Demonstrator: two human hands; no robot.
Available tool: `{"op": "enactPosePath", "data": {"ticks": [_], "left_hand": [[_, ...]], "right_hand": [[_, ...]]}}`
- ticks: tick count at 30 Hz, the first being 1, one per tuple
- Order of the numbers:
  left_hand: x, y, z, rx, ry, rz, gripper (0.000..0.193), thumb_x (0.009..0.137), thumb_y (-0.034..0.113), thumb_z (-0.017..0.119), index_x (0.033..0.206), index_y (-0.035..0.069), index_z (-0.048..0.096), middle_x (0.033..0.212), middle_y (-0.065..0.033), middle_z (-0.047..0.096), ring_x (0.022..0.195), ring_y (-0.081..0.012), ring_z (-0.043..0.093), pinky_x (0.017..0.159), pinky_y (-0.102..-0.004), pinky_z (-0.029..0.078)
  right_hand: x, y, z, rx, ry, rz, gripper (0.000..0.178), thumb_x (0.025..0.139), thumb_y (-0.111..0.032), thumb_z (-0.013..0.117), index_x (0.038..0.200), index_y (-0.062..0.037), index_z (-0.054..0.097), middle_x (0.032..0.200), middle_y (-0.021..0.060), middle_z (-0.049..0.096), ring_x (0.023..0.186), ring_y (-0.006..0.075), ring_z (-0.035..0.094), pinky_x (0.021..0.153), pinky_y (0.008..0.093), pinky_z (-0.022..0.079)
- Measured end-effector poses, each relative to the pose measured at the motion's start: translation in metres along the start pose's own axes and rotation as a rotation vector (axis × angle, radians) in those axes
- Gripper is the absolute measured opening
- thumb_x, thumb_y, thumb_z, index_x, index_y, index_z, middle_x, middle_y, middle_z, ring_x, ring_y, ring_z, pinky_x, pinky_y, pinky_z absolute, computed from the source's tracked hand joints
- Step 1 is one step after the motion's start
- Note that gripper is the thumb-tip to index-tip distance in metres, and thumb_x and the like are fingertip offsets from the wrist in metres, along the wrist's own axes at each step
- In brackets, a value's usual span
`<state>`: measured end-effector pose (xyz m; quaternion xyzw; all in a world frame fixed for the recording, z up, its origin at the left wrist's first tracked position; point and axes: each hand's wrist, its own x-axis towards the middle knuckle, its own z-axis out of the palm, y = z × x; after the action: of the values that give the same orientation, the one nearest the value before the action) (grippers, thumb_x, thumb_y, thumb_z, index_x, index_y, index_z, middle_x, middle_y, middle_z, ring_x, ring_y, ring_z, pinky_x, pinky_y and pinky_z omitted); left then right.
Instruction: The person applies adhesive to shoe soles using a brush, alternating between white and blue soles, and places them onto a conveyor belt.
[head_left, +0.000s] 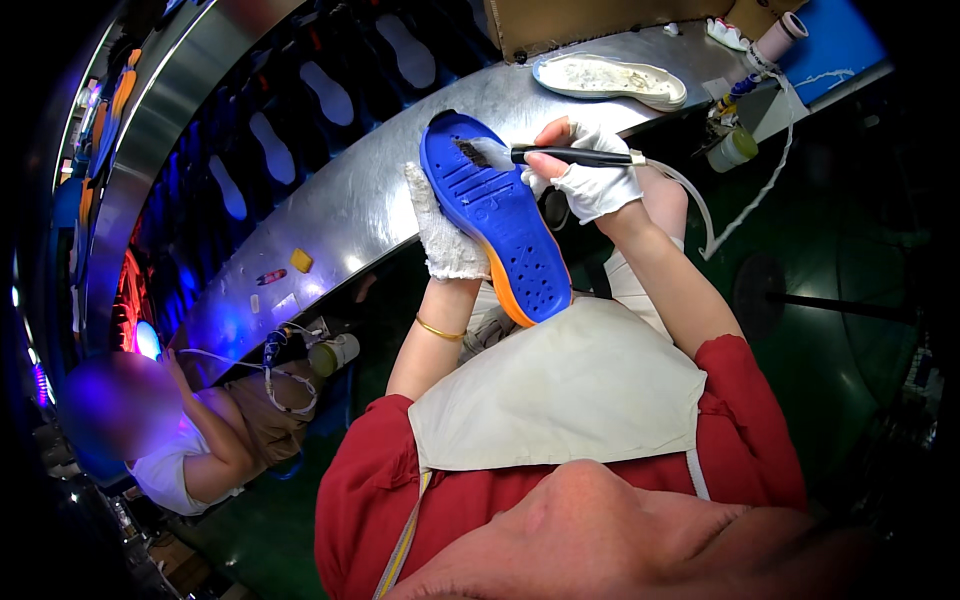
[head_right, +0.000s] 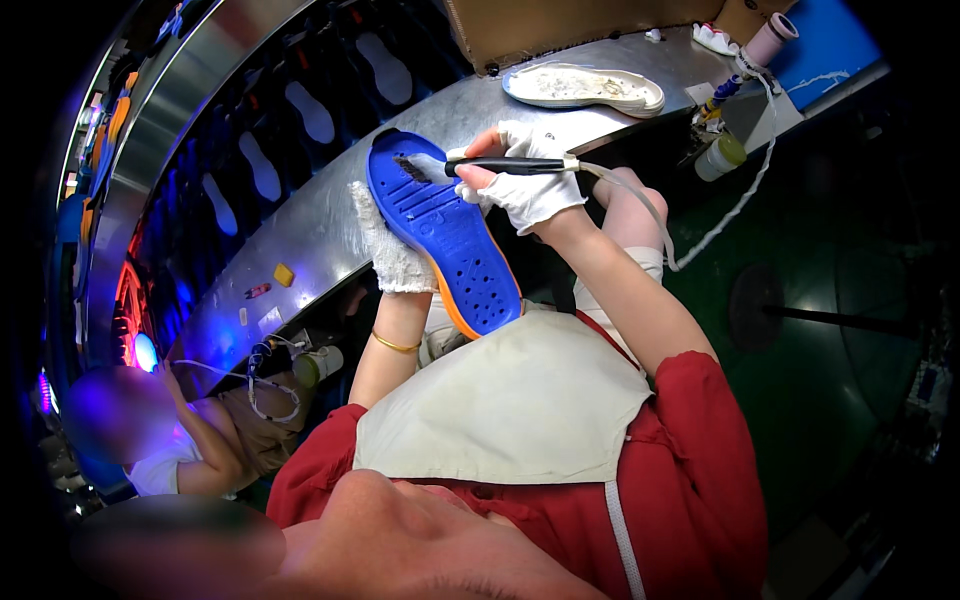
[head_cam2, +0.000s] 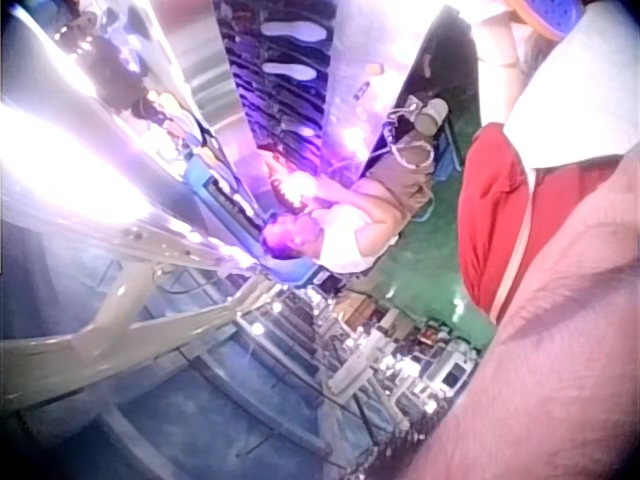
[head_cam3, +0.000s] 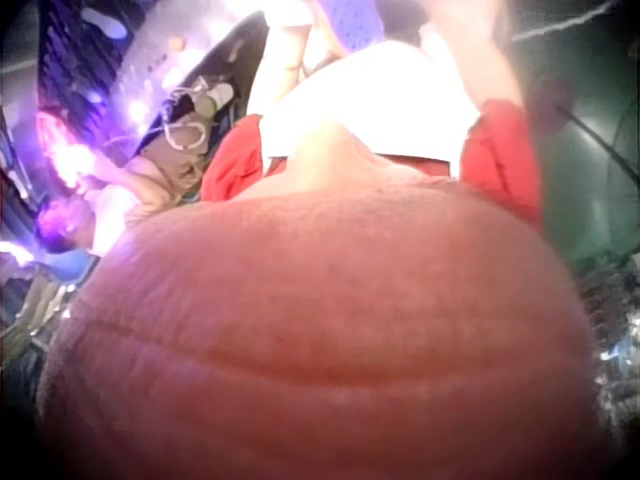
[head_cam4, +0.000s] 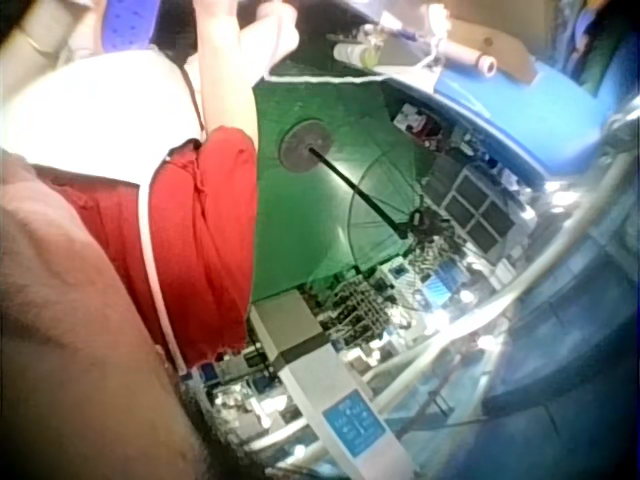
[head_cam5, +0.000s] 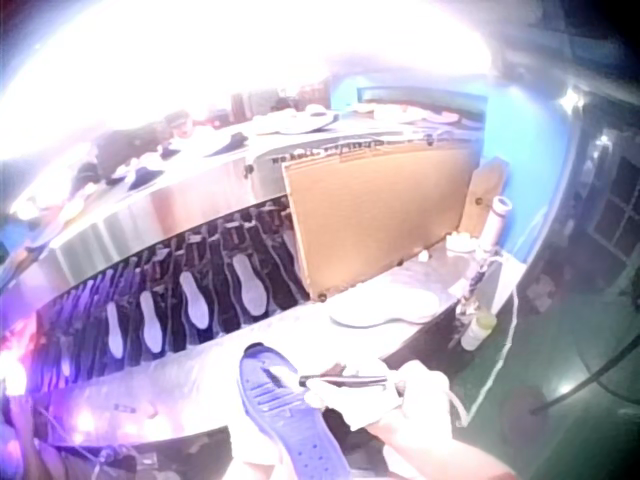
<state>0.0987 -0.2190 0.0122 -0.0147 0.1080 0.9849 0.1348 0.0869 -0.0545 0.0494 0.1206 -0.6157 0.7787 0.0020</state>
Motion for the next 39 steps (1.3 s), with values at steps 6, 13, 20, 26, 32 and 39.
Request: {"op": "enactPosePath", "data": {"ticks": [6,13,20,26,32,39], "left_hand": [[-0.006,-0.014,0.013,0.093,-0.022,0.036,0.078,0.079,0.073,0.036,0.124,0.009,0.046,0.114,-0.0116,0.057,0.101,-0.0248,0.057,0.090,-0.0377,0.047],[0.006,-0.025,-0.016,0.343,0.131,0.172,0.074,0.084,0.068,0.033,0.121,0.006,0.046,0.113,-0.0097,0.055,0.104,-0.0217,0.054,0.092,-0.0345,0.045],[-0.004,-0.016,-0.001,0.274,0.187,0.080,0.074,0.081,0.070,0.037,0.118,0.008,0.050,0.109,-0.0104,0.058,0.098,-0.0241,0.058,0.086,-0.0369,0.050],[-0.009,-0.005,0.003,0.325,0.155,0.143,0.070,0.083,0.065,0.040,0.121,0.007,0.049,0.114,-0.0111,0.057,0.099,-0.0245,0.056,0.090,-0.0376,0.046],[-0.012,0.008,0.010,0.304,-0.051,0.027,0.070,0.084,0.066,0.039,0.123,0.009,0.049,0.117,-0.0100,0.056,0.102,-0.0254,0.056,0.090,-0.0377,0.046],[-0.052,-0.010,-0.004,0.588,0.028,-0.190,0.093,0.073,0.078,0.033,0.132,0.006,0.036,0.127,-0.0141,0.047,0.114,-0.0252,0.048,0.098,-0.0382,0.041]], "right_hand": [[0.006,-0.006,0.007,-0.243,0.072,-0.213,0.017,0.077,-0.006,0.069,0.086,-0.0030,0.055,0.077,0.0054,0.061,0.069,0.0098,0.060,0.064,0.0226,0.049],[0.001,0.003,0.036,-0.164,-0.041,-0.155,0.021,0.075,-0.007,0.069,0.089,-0.0022,0.054,0.078,0.0076,0.062,0.070,0.0114,0.062,0.066,0.0227,0.051],[-0.008,-0.002,0.027,-0.157,-0.007,-0.211,0.018,0.078,-0.001,0.062,0.092,-0.0031,0.052,0.079,0.0062,0.059,0.067,0.0096,0.061,0.062,0.0219,0.050],[-0.026,-0.001,0.024,-0.200,-0.062,-0.048,0.020,0.070,-0.005,0.067,0.087,-0.0051,0.058,0.073,0.0085,0.060,0.065,0.0168,0.060,0.064,0.0264,0.049],[-0.040,-0.004,0.024,-0.467,-0.205,-0.472,0.018,0.069,0.000,0.068,0.084,-0.0050,0.058,0.076,0.0095,0.060,0.066,0.0197,0.061,0.062,0.0275,0.049],[-0.062,0.013,-0.017,-0.254,-0.066,-0.038,0.012,0.078,-0.007,0.066,0.084,-0.0013,0.057,0.080,0.0101,0.065,0.071,0.0112,0.062,0.065,0.0255,0.051]]}}
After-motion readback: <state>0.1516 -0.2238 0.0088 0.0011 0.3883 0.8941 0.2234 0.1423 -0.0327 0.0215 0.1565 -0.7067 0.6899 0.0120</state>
